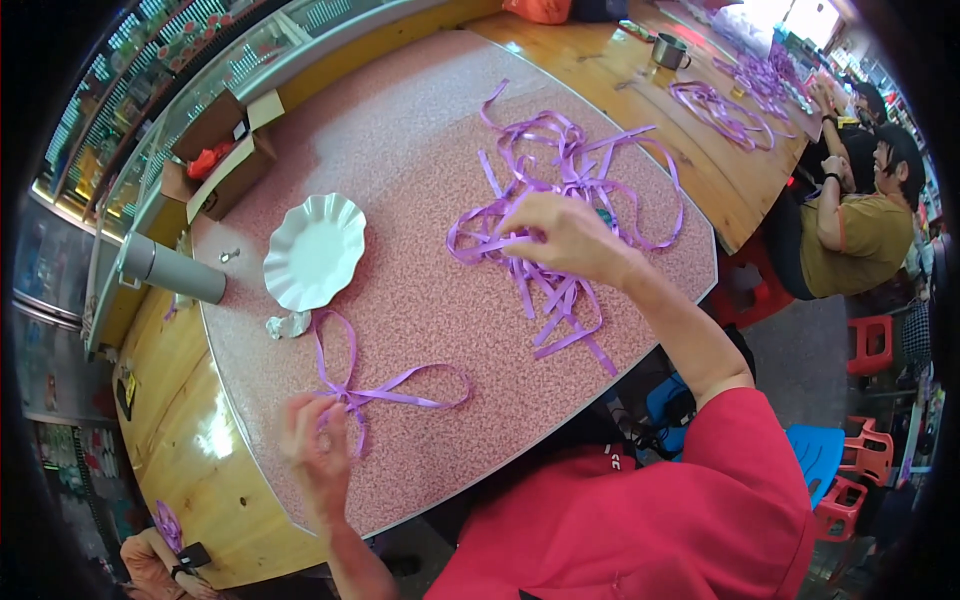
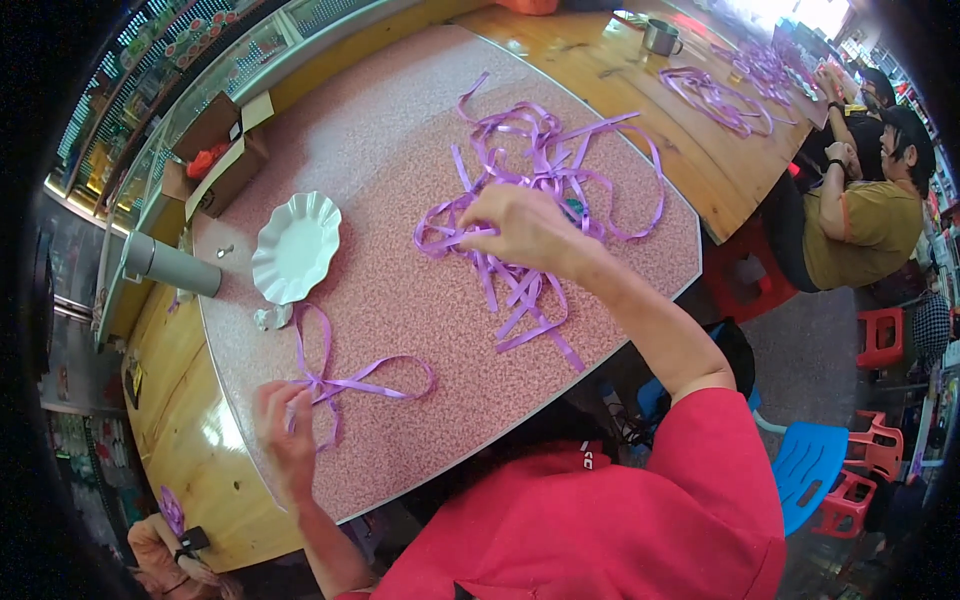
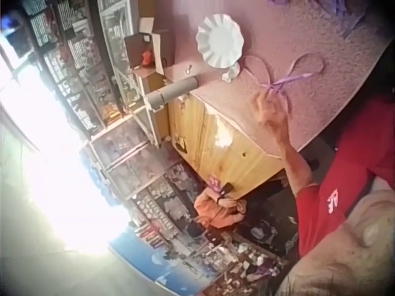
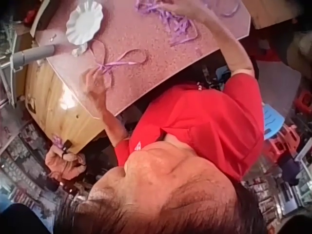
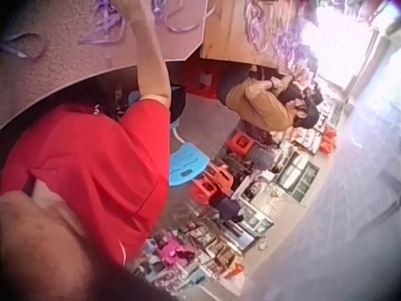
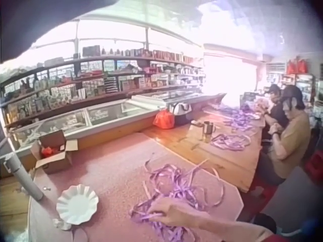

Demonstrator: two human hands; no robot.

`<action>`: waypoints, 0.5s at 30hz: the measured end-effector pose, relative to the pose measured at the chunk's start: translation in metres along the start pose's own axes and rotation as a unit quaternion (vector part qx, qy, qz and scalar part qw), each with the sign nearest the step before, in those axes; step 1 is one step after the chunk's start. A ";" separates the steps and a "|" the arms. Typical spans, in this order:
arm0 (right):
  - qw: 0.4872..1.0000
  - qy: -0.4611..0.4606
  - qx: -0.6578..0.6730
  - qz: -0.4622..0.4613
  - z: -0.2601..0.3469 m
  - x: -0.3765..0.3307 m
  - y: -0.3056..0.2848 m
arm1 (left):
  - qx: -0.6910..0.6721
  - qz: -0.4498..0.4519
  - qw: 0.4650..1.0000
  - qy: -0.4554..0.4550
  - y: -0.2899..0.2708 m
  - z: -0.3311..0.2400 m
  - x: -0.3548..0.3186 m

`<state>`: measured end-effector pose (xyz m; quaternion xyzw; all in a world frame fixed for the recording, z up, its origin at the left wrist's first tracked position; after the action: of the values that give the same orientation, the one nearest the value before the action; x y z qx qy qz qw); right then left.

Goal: Tying knots or decorative loops in long purple ribbons while sitting at a workstation.

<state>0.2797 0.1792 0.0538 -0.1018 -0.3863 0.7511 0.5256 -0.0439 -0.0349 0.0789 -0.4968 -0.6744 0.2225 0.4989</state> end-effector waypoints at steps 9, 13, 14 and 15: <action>0.997 0.068 0.038 -0.006 -0.010 0.021 0.004 | -0.131 0.050 0.989 0.040 0.052 -0.039 0.021; 0.995 -0.092 -0.032 0.008 -0.010 0.025 0.030 | -0.188 0.087 0.975 0.080 0.070 -0.055 0.027; 0.994 -0.083 -0.075 0.012 -0.015 0.027 0.036 | -0.176 0.094 0.975 0.100 0.073 -0.057 0.028; 0.990 -0.073 -0.118 0.016 -0.020 0.028 0.040 | -0.175 0.094 0.975 0.102 0.074 -0.059 0.028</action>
<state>0.2506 0.2069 0.0195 -0.1141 -0.5078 0.7141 0.4682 0.0414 0.0092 0.0565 -0.6575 -0.5986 0.0950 0.4476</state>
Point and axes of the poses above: each hand's wrist, its own x-axis towards the middle knuckle, its own y-axis out of the palm, z = x × y, the point moved 3 cm from there along x, towards the middle knuckle, and after that the axes turned 8 degrees about y, right-handed, at the moved point
